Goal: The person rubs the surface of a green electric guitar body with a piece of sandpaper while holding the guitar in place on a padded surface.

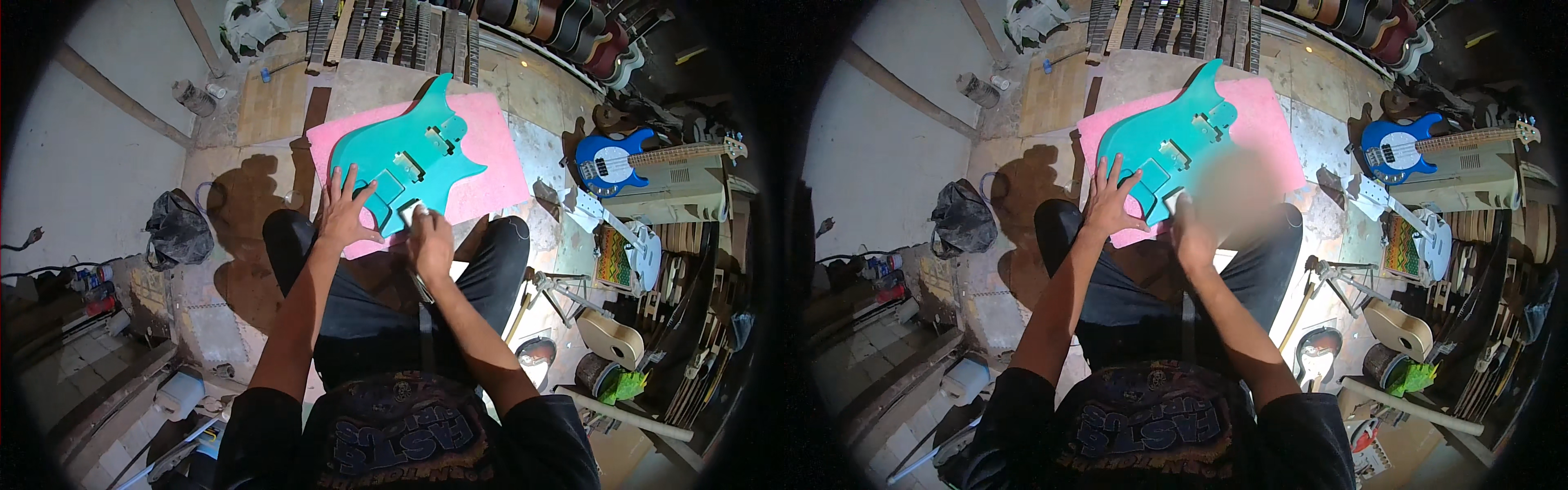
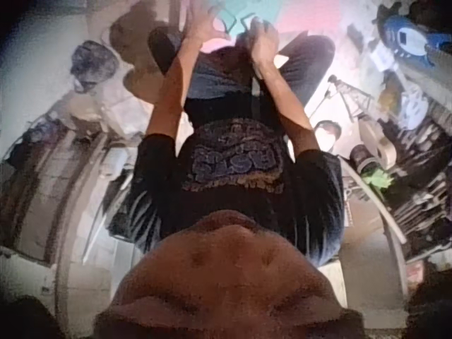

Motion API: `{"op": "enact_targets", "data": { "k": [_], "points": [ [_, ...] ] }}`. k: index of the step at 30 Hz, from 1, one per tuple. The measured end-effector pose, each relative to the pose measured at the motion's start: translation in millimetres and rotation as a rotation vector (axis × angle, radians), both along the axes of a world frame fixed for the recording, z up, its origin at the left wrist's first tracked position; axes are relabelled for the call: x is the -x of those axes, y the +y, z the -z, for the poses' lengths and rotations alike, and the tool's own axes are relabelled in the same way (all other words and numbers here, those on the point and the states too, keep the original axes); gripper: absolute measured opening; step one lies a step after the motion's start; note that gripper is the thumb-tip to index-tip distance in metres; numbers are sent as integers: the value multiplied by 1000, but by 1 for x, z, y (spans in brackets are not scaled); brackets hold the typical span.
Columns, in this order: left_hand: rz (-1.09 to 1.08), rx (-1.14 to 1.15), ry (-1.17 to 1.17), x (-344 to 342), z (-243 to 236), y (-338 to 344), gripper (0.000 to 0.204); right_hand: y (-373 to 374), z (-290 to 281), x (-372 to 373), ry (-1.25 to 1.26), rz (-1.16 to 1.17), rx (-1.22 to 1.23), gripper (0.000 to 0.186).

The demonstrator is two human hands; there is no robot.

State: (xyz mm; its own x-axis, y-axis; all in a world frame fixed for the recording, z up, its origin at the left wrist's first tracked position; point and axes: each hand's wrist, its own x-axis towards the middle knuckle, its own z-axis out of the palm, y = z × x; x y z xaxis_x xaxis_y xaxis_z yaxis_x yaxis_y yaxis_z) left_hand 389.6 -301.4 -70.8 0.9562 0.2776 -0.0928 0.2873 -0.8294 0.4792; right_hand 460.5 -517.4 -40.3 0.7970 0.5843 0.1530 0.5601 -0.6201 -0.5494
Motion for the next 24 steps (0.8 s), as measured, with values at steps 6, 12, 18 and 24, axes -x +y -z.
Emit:
{"op": "enact_targets", "data": {
  "k": [6,12,18,24],
  "points": [
    [22,-96,-29,-3,19,1,124,-1,7,36,-74,-191,-16,50],
    [12,-6,-4,-2,-2,0,123,-5,-3,-6,-93,31,21,43],
    [34,-40,30,-2,2,2,129,-2,8,31,-49,-188,75,50],
    [-30,-35,127,1,-16,-1,131,-4,-16,-85,-178,-43,82,52]
  ]
}}
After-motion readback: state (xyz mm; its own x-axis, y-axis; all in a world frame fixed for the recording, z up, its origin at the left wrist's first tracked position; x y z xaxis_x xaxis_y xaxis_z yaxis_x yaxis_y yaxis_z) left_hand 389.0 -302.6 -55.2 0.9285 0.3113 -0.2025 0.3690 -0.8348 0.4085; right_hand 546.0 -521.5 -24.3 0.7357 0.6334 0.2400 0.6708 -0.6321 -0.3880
